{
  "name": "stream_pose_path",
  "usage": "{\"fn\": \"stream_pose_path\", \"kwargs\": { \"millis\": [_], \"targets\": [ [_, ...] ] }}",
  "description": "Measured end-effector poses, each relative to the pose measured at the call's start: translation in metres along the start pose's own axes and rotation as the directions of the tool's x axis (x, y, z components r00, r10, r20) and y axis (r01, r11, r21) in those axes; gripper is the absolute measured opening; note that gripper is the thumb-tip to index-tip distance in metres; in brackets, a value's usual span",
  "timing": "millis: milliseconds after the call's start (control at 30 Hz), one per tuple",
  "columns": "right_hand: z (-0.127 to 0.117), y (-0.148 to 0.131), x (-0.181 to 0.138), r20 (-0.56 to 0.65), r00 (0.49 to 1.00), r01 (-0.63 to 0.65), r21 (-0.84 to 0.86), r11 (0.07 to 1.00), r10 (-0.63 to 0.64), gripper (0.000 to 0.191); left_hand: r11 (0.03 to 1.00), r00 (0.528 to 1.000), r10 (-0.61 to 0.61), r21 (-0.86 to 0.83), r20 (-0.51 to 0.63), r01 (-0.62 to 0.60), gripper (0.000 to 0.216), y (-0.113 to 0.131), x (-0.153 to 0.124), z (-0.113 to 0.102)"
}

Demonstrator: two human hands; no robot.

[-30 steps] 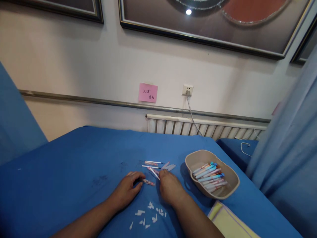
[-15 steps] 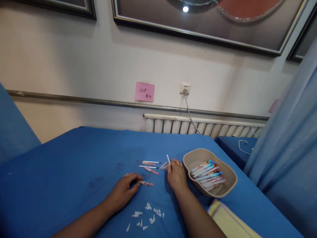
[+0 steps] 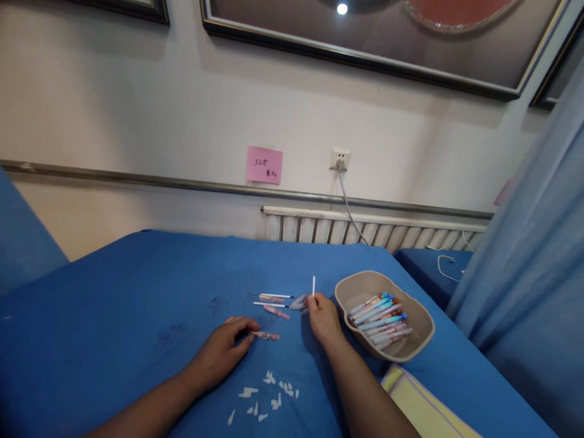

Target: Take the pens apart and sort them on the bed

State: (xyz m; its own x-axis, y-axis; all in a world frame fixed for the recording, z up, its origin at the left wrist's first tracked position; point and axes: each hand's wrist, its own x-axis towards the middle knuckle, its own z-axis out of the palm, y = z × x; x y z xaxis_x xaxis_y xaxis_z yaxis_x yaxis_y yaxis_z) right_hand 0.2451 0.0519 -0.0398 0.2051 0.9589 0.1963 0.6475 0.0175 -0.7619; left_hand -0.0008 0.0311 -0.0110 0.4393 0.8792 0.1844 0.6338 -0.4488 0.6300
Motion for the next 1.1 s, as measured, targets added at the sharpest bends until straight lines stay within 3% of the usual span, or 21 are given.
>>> {"fn": "stream_pose_path", "kwargs": {
  "millis": [133, 400, 633, 867, 1033, 1100],
  "targets": [
    [0.0, 0.005, 0.002, -0.072, 0.997, -0.018, -0.029, 0.999, 0.016, 0.041, 1.0, 1.0, 0.006, -0.002, 0.01, -0.006, 0.019, 0.001, 0.0, 0.0],
    [-0.003, 0.004, 0.001, -0.057, 0.997, 0.045, -0.187, 0.981, -0.057, 0.037, 1.0, 0.999, 0.023, -0.007, 0.025, -0.023, 0.019, 0.001, 0.0, -0.001],
    [-0.003, 0.002, -0.002, 0.063, 0.992, 0.118, -0.202, 0.972, -0.108, 0.036, 1.0, 0.999, 0.029, -0.005, 0.019, -0.029, 0.018, 0.001, -0.001, -0.002],
    [-0.011, -0.007, -0.007, 0.07, 0.972, 0.233, -0.408, 0.883, -0.224, 0.036, 1.0, 1.0, 0.018, -0.005, 0.015, -0.018, 0.018, 0.001, -0.001, -0.002],
    [-0.011, -0.013, -0.012, 0.151, 0.93, 0.366, -0.346, 0.864, -0.334, 0.036, 1.0, 0.999, 0.025, 0.0, 0.019, -0.025, 0.019, 0.001, -0.001, -0.001],
    [-0.009, -0.013, -0.013, 0.15, 0.933, 0.359, -0.353, 0.864, -0.326, 0.037, 1.0, 1.0, 0.024, 0.004, 0.017, -0.024, 0.019, 0.001, -0.001, -0.001]
  ]
}}
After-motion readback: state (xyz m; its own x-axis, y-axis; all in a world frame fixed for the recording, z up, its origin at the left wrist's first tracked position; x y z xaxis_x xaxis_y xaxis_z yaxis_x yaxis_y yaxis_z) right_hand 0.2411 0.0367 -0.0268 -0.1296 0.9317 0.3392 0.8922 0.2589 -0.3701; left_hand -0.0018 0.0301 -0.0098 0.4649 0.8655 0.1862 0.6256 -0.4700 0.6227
